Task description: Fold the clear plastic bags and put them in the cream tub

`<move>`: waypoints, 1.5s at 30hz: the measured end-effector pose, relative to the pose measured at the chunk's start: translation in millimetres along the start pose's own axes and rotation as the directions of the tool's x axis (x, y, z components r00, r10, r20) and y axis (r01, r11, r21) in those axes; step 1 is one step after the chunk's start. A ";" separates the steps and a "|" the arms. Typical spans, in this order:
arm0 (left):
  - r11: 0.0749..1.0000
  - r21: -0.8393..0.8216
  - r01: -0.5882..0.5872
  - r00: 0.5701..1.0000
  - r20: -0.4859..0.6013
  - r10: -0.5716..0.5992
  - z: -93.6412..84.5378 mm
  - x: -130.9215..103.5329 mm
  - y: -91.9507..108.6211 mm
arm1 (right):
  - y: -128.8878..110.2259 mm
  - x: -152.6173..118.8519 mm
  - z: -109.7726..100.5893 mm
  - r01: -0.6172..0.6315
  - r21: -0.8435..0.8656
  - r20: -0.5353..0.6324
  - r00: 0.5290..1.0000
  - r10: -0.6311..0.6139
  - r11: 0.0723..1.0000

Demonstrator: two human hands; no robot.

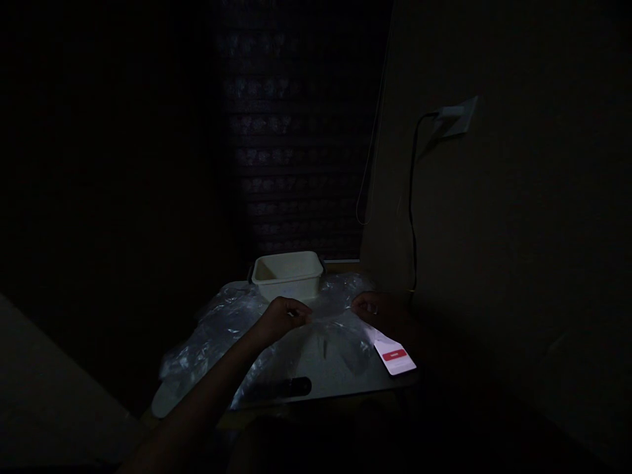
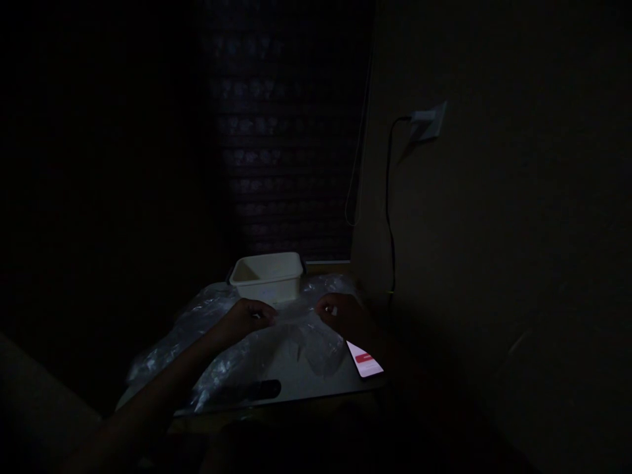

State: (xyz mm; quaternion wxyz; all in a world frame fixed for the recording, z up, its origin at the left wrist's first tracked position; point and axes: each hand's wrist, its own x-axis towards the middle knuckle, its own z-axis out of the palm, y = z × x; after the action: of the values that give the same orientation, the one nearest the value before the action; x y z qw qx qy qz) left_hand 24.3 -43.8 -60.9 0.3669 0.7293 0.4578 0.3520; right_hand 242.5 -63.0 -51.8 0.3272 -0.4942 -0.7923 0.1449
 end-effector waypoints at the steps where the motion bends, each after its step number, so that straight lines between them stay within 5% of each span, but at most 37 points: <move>1: 1.000 -0.022 0.004 1.000 0.006 -0.004 -0.1 0.0 2.2 | 1.5 0.7 -0.8 0.003 0.000 0.006 1.000 -0.003 1.000; 8: 0.999 -0.041 0.028 0.999 0.022 -0.027 -2.1 4.9 10.8 | 11.5 -1.7 -0.6 0.023 -0.091 -0.039 0.999 -0.027 0.996; 15: 0.963 -0.248 0.106 0.994 0.050 -0.097 -2.2 3.5 9.9 | 12.6 3.5 -0.5 0.066 -0.127 -0.037 0.997 -0.071 0.990; 19: 0.942 -0.324 0.091 0.996 0.022 -0.089 -2.6 3.5 9.4 | 7.1 5.1 -4.2 -0.043 0.044 -0.071 0.996 0.046 0.998; 24: 0.936 -0.322 0.143 0.990 0.037 -0.139 -3.4 11.2 3.7 | 3.0 8.9 -6.8 -0.271 0.344 0.062 0.962 0.266 0.899; 31: 0.919 -0.337 0.203 0.978 0.018 -0.209 7.4 40.7 -15.6 | 22.6 40.2 6.3 -0.325 0.490 0.040 0.935 0.352 0.809; 38: 0.930 -0.367 0.020 0.982 -0.165 -0.086 -5.7 75.9 -8.8 | 24.3 63.8 -2.6 -0.149 0.441 -0.180 0.951 0.251 0.885; 41: 0.931 -0.358 -0.067 0.976 -0.216 -0.013 -12.0 69.6 0.0 | 17.0 48.9 -10.4 0.008 0.304 -0.278 0.957 0.080 0.953; 45: 0.961 -0.225 -0.164 0.964 -0.245 0.107 -4.7 43.2 -5.9 | 16.6 10.0 -5.3 0.147 -0.028 -0.244 0.958 -0.149 0.989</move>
State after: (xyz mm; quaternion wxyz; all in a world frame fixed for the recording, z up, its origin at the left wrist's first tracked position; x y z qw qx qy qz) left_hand 32.2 -0.9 -56.1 0.3726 0.6629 0.3993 0.5121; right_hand 254.5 -46.9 -53.3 0.4302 -0.4492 -0.7811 0.0541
